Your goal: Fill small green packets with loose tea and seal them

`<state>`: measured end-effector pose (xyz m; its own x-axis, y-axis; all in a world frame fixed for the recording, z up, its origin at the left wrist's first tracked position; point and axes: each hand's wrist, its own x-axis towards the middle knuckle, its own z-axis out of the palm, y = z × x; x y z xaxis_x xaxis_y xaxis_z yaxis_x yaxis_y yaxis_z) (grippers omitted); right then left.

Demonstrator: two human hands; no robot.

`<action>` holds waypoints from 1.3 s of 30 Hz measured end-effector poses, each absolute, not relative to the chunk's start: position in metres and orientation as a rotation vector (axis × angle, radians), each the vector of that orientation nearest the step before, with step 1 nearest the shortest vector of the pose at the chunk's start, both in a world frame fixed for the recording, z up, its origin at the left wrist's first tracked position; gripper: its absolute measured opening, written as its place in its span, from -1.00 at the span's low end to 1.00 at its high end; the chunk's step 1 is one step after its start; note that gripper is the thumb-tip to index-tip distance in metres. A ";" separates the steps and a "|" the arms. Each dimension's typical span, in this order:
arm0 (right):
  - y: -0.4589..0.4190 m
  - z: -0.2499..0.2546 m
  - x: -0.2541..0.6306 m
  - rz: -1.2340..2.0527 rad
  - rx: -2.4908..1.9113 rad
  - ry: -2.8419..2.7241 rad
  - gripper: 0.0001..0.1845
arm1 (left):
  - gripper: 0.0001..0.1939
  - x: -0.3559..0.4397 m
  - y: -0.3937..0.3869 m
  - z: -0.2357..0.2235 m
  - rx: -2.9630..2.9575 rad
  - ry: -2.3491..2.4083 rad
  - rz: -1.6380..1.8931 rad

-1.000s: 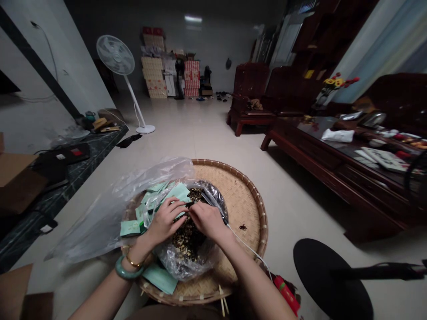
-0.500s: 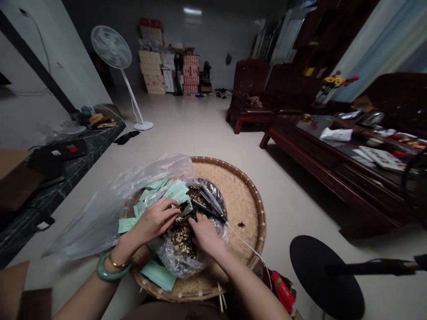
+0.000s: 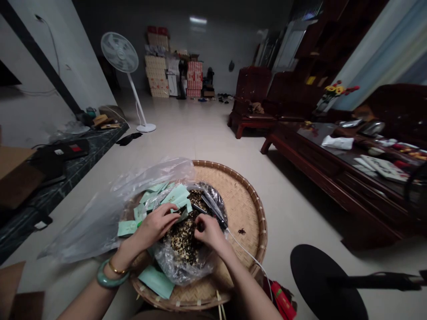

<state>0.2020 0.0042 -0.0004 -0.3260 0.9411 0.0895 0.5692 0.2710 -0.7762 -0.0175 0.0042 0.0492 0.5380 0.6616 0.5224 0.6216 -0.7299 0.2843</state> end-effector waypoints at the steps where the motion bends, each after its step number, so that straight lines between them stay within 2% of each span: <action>1: 0.006 0.002 0.206 0.969 -1.319 -1.886 -0.82 | -0.82 -0.018 0.005 0.048 2.717 1.112 0.982; 5: 0.009 0.019 0.217 1.306 -1.184 -1.547 -0.81 | -0.82 -0.018 0.007 0.046 2.795 1.045 1.063; 9: 0.010 0.043 0.217 1.395 -1.074 -1.481 -0.78 | -0.77 -0.017 0.008 0.044 2.849 0.985 1.048; 17: 0.020 0.061 0.192 0.983 -1.094 -1.823 -0.81 | -0.77 -0.016 0.008 0.048 2.915 1.010 0.927; 25: 0.022 0.070 0.185 0.665 -1.112 -2.225 -0.70 | -0.84 -0.018 0.007 0.054 2.907 1.056 0.900; 31: 0.022 0.073 0.186 0.534 -1.104 -2.424 -0.82 | -0.87 -0.019 0.006 0.056 2.917 1.067 0.843; 36: 0.026 0.066 0.182 0.575 -1.071 -2.329 -0.65 | -0.88 -0.019 0.007 0.054 2.947 1.070 0.877; 39: 0.025 0.062 0.181 0.661 -1.043 -2.194 -0.62 | -0.89 -0.020 0.006 0.053 2.947 1.090 0.911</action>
<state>0.1809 0.0250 0.0620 -0.5004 0.8075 0.3123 0.5006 0.5642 -0.6565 -0.0195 0.0065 0.0528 0.6246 0.5618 0.5425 0.6336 -0.7706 0.0685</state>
